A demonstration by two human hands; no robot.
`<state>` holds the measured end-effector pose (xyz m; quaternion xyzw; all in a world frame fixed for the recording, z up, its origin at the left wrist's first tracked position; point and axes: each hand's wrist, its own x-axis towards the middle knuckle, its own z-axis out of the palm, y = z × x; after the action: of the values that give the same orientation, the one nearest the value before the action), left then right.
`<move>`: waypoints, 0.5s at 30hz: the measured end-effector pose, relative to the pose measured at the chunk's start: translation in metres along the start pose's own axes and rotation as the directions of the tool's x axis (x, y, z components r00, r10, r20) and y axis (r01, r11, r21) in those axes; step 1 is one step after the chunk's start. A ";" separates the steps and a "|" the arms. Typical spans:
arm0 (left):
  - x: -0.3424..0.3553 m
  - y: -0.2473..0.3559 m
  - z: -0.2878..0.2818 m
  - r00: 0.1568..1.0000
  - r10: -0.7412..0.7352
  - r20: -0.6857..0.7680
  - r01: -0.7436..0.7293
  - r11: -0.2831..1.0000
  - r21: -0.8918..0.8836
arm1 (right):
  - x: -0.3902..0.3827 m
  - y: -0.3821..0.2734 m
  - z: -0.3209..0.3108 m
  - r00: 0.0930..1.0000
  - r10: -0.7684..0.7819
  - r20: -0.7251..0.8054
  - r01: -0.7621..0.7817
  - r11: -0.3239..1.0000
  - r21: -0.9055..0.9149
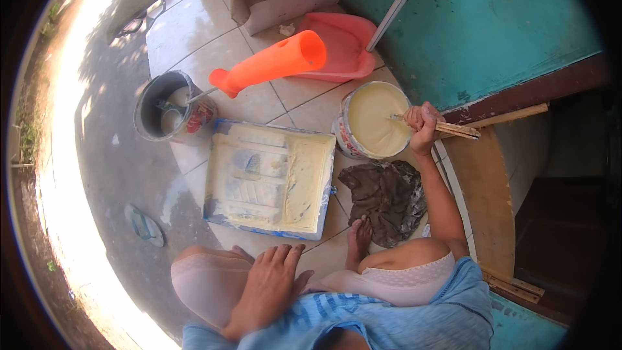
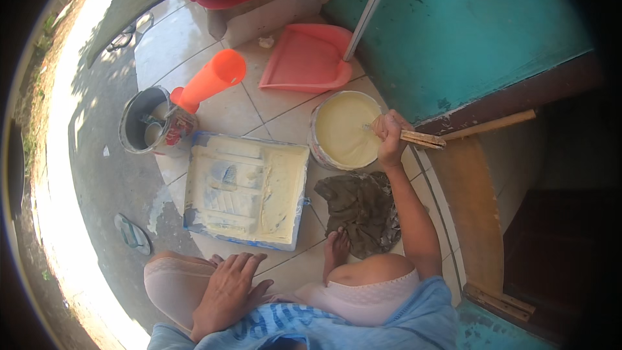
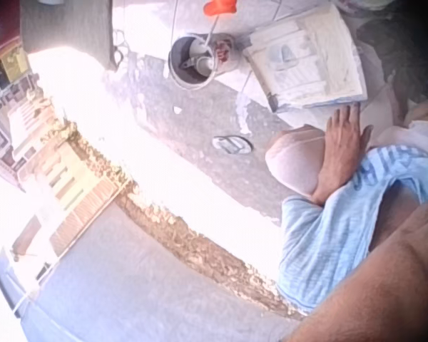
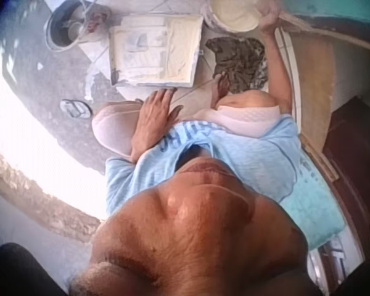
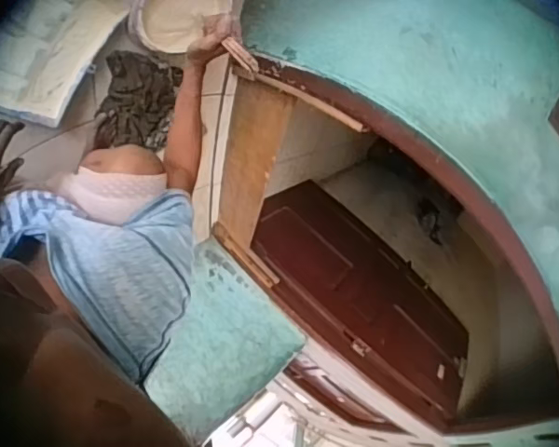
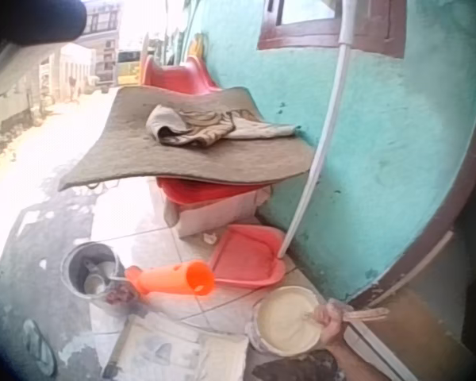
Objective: The person sits on a tiled floor and mixes a white liquid substance in a bucket using a stick. They also use a paint roller to transfer the liquid into a paint tray and stir the contents of the tray.
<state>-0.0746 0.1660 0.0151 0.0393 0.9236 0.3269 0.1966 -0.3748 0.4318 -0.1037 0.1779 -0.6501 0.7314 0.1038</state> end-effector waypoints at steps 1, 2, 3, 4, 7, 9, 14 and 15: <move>0.000 0.000 0.000 1.000 -0.008 0.002 0.008 1.000 0.001 | 0.001 0.002 0.006 1.000 -0.007 0.004 0.006 0.999 0.032; -0.001 0.000 0.000 1.000 -0.015 0.003 0.015 1.000 0.002 | 0.002 0.004 0.009 1.000 -0.014 0.008 0.013 0.998 0.064; -0.002 0.000 0.000 1.000 -0.021 -0.002 0.021 1.000 0.000 | -0.002 0.003 0.009 0.999 0.022 0.039 -0.026 0.993 0.117; -0.001 -0.001 0.000 1.000 -0.027 -0.005 0.027 1.000 -0.004 | -0.009 0.000 0.007 0.996 0.056 0.073 -0.068 0.984 0.167; 0.001 -0.002 0.000 0.999 -0.031 -0.019 0.031 1.000 -0.001 | -0.012 -0.019 -0.002 0.973 0.168 0.156 -0.196 0.962 0.189; 0.000 -0.003 -0.001 0.999 -0.036 -0.009 0.036 0.999 0.002 | -0.012 -0.023 -0.010 0.968 0.197 0.154 -0.222 0.961 0.165; 0.002 0.001 -0.002 1.000 -0.023 0.011 0.023 1.000 0.003 | -0.001 -0.001 -0.004 1.000 0.017 0.012 -0.017 1.000 0.006; 0.002 0.001 -0.002 1.000 -0.023 0.009 0.023 1.000 0.001 | 0.003 0.000 0.004 1.000 0.015 0.005 -0.015 0.999 0.029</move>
<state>-0.0771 0.1665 0.0165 0.0302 0.9232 0.3241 0.2044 -0.3776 0.4279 -0.1021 0.1761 -0.6409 0.7412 0.0940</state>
